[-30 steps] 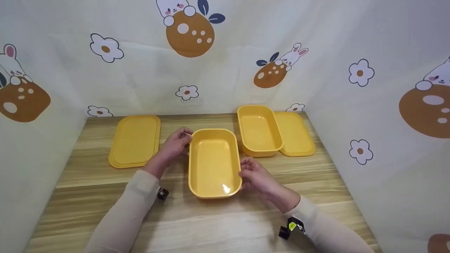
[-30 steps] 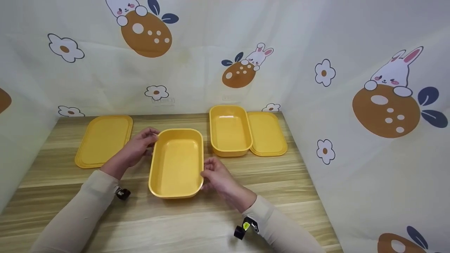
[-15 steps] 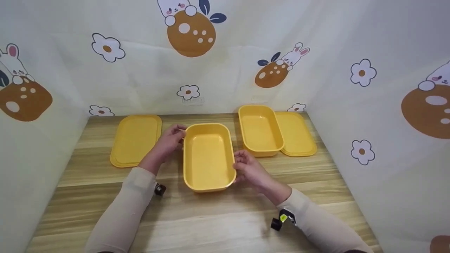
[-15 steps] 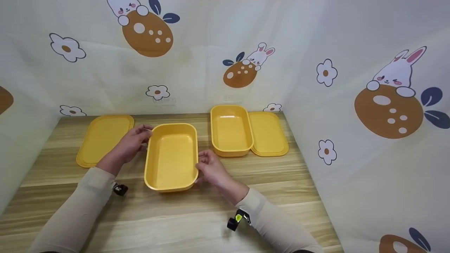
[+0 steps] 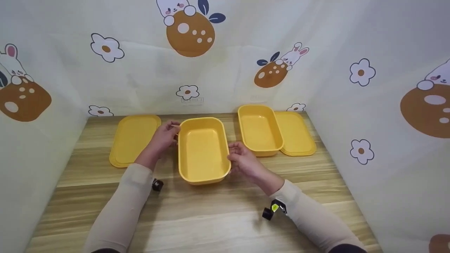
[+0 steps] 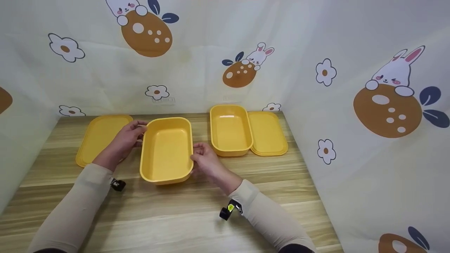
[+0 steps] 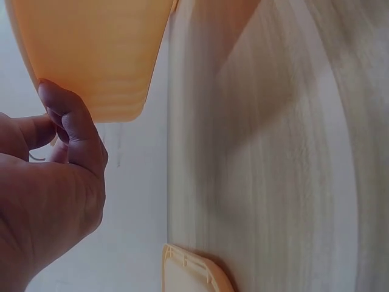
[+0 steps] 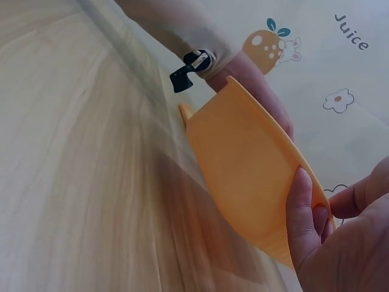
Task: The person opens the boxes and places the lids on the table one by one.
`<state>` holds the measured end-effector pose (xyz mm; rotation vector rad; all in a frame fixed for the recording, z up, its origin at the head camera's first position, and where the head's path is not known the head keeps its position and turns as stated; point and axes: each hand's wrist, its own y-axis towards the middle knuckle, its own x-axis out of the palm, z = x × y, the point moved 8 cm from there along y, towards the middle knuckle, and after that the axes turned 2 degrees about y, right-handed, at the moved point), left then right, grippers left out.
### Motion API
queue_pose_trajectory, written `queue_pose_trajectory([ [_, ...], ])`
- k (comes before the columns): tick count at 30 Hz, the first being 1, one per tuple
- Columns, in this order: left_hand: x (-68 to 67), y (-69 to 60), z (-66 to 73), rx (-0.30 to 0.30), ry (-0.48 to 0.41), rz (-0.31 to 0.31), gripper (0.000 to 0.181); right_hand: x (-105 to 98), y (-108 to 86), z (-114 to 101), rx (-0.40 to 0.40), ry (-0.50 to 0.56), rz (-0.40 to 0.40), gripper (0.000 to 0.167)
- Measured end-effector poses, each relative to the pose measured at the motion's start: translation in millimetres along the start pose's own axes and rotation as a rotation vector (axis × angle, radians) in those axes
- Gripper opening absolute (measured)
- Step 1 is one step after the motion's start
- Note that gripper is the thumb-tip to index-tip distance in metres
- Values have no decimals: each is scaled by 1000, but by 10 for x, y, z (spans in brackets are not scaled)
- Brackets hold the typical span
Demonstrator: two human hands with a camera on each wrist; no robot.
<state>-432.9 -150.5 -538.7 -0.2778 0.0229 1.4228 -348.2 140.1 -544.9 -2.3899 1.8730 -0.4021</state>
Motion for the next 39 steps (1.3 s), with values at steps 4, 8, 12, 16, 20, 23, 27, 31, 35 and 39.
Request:
queue_pose_trajectory([
  [4, -60, 10, 13, -11, -2, 17, 36, 36, 50, -30, 1, -11, -6, 41],
  [8, -110, 16, 24, -14, -11, 31, 38, 81, 89, -49, -5, 4, -14, 42],
  [12, -176, 34, 26, -13, -14, 70, 40, 134, 112, -73, -14, 28, -19, 45],
  [16, -232, 60, 47, 11, -28, 99, 42, 179, 137, -76, -12, 54, -22, 53],
  [20, -283, 80, 93, 44, -22, 112, 45, 220, 185, -47, 4, 85, -27, 56],
  [23, -322, 94, 117, 53, -20, 119, 46, 257, 228, -39, 3, 103, -32, 55],
  [27, -365, 125, 148, 61, -33, 117, 46, 314, 277, -73, -16, 119, -36, 54],
  [31, -402, 172, 154, 37, -67, 103, 45, 340, 333, -110, -29, 111, -21, 53],
  [35, -434, 200, 148, -5, -82, 86, 46, 345, 393, -120, -29, 90, -2, 53],
  [39, -467, 201, 165, -15, -60, 84, 47, 365, 450, -130, -27, 77, 4, 54],
])
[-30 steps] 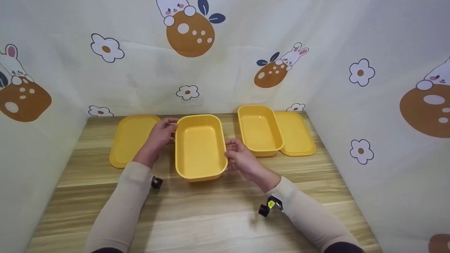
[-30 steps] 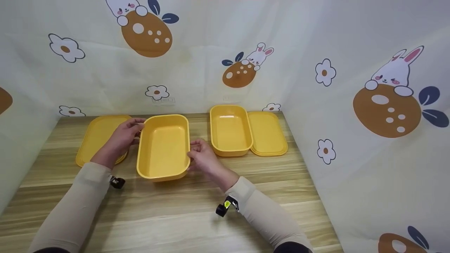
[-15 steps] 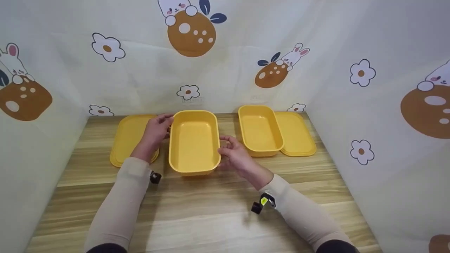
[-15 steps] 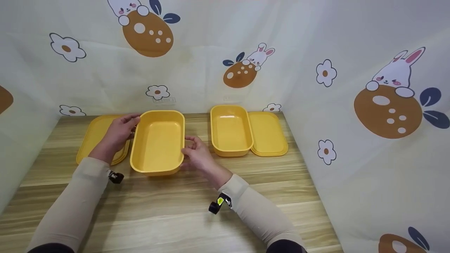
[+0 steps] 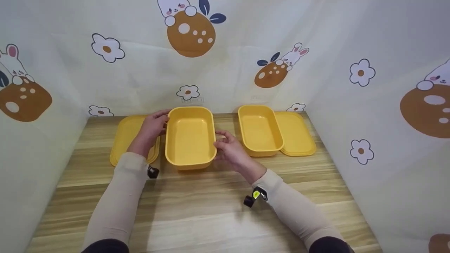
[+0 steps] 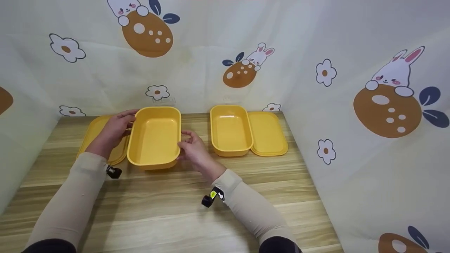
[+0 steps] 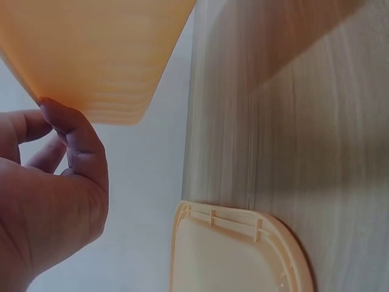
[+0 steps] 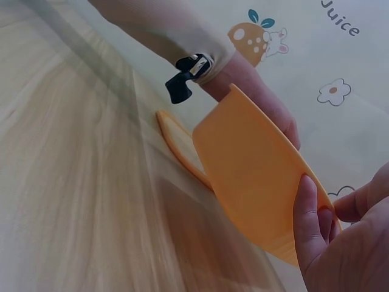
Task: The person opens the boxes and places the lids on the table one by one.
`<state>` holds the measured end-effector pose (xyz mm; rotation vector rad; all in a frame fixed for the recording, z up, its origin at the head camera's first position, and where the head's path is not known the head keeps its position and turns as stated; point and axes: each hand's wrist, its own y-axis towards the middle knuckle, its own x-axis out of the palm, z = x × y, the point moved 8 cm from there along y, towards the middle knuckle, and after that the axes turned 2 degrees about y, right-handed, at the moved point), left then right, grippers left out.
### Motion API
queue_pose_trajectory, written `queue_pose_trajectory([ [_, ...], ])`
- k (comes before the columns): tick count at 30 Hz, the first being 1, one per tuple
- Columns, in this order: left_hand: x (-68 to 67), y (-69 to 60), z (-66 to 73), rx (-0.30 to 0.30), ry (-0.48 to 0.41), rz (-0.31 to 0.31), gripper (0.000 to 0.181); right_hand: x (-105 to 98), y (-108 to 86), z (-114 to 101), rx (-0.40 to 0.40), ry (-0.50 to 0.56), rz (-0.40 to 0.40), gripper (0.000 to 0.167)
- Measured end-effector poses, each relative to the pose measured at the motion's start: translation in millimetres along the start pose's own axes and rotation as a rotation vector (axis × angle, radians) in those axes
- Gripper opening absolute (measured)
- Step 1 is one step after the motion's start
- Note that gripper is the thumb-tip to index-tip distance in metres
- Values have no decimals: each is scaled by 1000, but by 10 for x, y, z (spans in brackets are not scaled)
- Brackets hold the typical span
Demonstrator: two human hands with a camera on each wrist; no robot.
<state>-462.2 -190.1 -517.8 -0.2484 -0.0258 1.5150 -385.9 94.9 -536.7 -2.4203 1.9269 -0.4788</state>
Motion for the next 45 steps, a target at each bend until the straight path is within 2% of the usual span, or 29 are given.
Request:
queue_pose_trajectory([
  [8, -51, 44, -2, 6, -35, -14, 50, 15, 119, 14, 6, -9, 3, 53],
  [16, -104, 112, 7, -12, -6, -22, 53, 50, 225, 27, 5, 4, 8, 52],
  [22, -159, 129, -18, -28, -41, 3, 52, 80, 264, 18, 1, -12, 32, 57],
  [30, -235, 133, -62, -27, -38, 34, 52, 142, 317, 28, -21, -2, 27, 63],
  [45, -297, 130, -11, -28, -47, 93, 51, 223, 391, 50, 7, 55, 28, 63],
])
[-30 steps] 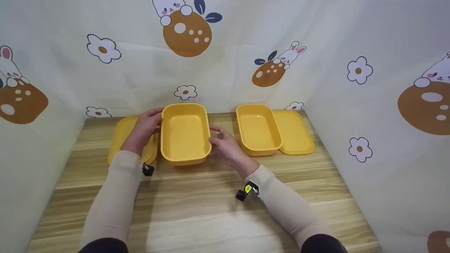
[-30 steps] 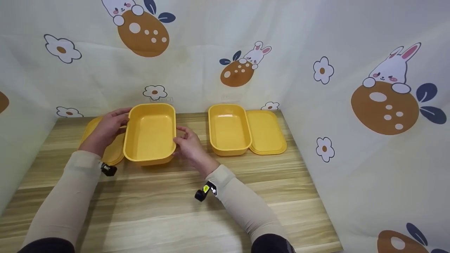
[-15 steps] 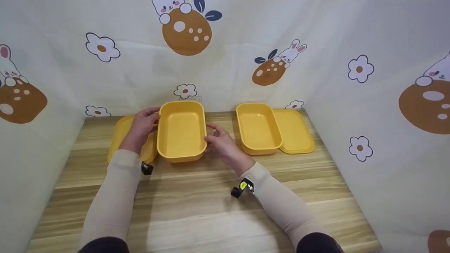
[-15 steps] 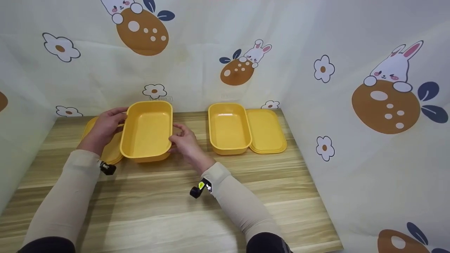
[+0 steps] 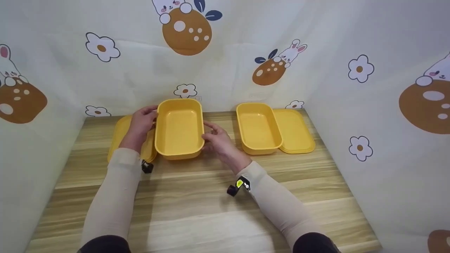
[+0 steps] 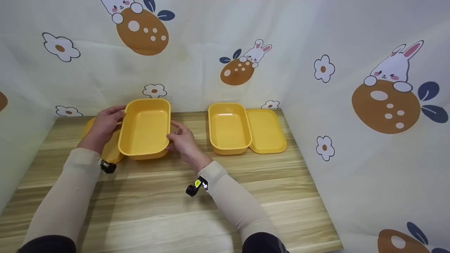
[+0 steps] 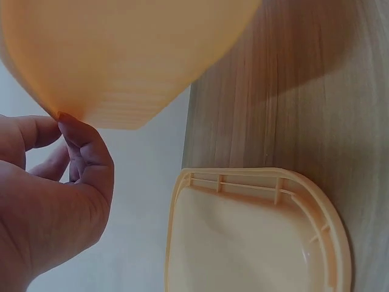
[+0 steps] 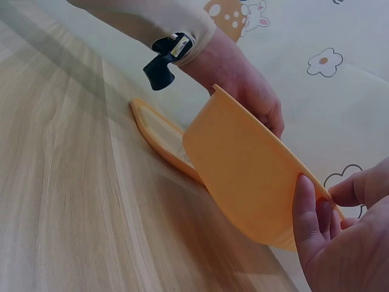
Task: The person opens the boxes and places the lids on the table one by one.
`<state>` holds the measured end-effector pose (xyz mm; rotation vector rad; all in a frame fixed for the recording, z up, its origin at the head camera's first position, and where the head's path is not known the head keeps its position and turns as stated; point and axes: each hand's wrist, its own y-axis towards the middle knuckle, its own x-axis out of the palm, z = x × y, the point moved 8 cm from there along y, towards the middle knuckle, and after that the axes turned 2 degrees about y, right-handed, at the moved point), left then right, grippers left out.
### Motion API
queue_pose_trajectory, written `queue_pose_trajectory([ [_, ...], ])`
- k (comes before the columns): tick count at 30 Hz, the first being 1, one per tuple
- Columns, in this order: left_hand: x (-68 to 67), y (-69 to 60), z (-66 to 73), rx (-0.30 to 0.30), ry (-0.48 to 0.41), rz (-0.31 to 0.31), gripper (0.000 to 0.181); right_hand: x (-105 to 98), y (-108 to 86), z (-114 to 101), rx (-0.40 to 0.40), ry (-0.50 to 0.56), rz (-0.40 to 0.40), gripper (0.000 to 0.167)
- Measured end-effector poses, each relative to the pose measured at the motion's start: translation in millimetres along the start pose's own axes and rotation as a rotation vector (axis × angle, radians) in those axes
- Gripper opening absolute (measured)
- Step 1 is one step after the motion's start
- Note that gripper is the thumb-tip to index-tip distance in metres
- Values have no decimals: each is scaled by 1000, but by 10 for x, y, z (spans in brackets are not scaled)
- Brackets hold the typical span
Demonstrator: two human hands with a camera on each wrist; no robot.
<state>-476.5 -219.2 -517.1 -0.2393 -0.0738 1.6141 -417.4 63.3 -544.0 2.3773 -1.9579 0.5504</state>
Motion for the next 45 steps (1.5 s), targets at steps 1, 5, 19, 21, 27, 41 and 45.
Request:
queue_pose_trajectory([
  [1, -6, 4, -1, -2, 1, 4, 51, 10, 2, -1, 0, 5, -1, 63],
  [5, -32, 21, -16, 0, 7, 15, 50, 37, 12, -2, -2, 27, 0, 64],
  [19, -76, 54, -34, 31, 56, 25, 49, 47, 78, 43, 2, 26, 26, 65],
  [21, -82, 54, -43, 36, 55, 25, 49, 58, 84, 46, -4, 27, 26, 66],
  [27, -95, 55, -75, 54, 68, 29, 49, 81, 129, 75, -28, 29, 26, 66],
  [41, -116, 81, -198, 16, 77, 41, 51, 111, 184, 249, 0, 43, 19, 68],
  [45, -111, 84, -210, 26, 76, 40, 51, 110, 189, 272, 1, 53, 25, 69],
])
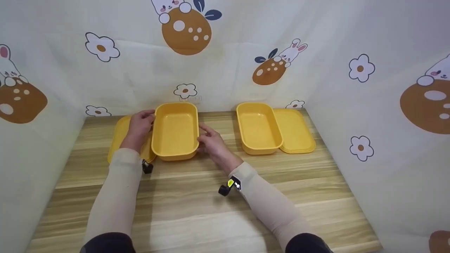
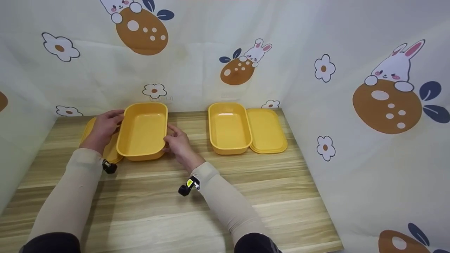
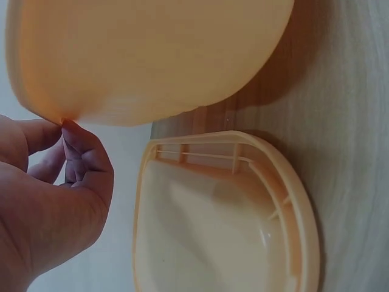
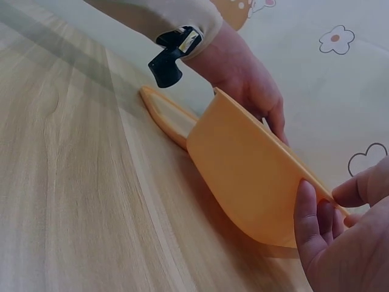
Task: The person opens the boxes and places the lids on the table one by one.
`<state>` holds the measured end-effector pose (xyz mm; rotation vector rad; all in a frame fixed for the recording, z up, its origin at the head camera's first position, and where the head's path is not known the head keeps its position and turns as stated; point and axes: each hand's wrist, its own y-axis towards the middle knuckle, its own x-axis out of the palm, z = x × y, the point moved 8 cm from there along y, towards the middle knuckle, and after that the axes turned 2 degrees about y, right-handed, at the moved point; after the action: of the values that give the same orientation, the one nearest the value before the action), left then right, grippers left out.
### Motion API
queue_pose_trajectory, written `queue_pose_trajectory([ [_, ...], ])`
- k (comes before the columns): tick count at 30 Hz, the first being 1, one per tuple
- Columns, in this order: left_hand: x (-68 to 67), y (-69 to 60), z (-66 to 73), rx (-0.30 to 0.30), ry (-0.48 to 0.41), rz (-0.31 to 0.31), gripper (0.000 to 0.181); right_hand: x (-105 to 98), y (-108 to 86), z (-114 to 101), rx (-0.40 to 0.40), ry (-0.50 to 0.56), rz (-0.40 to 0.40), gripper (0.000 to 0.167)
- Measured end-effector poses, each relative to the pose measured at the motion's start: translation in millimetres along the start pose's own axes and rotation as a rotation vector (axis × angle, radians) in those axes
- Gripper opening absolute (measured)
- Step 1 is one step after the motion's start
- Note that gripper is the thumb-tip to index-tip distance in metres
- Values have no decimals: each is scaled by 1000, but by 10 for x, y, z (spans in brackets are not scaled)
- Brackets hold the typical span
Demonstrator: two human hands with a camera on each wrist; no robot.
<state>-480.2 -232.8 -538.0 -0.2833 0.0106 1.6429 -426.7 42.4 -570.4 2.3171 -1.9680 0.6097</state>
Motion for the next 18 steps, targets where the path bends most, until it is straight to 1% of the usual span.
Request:
queue_pose_trajectory([
  [4, 4, 9, -34, -10, 21, 4, 50, 2, 8, 5, -3, 5, 6, 70],
  [11, 39, 40, -104, -36, -59, -22, 50, -16, 24, 34, 7, 0, 4, 68],
  [18, 24, 65, -160, -65, -31, -24, 50, -13, 23, 51, 7, -15, 0, 68],
])
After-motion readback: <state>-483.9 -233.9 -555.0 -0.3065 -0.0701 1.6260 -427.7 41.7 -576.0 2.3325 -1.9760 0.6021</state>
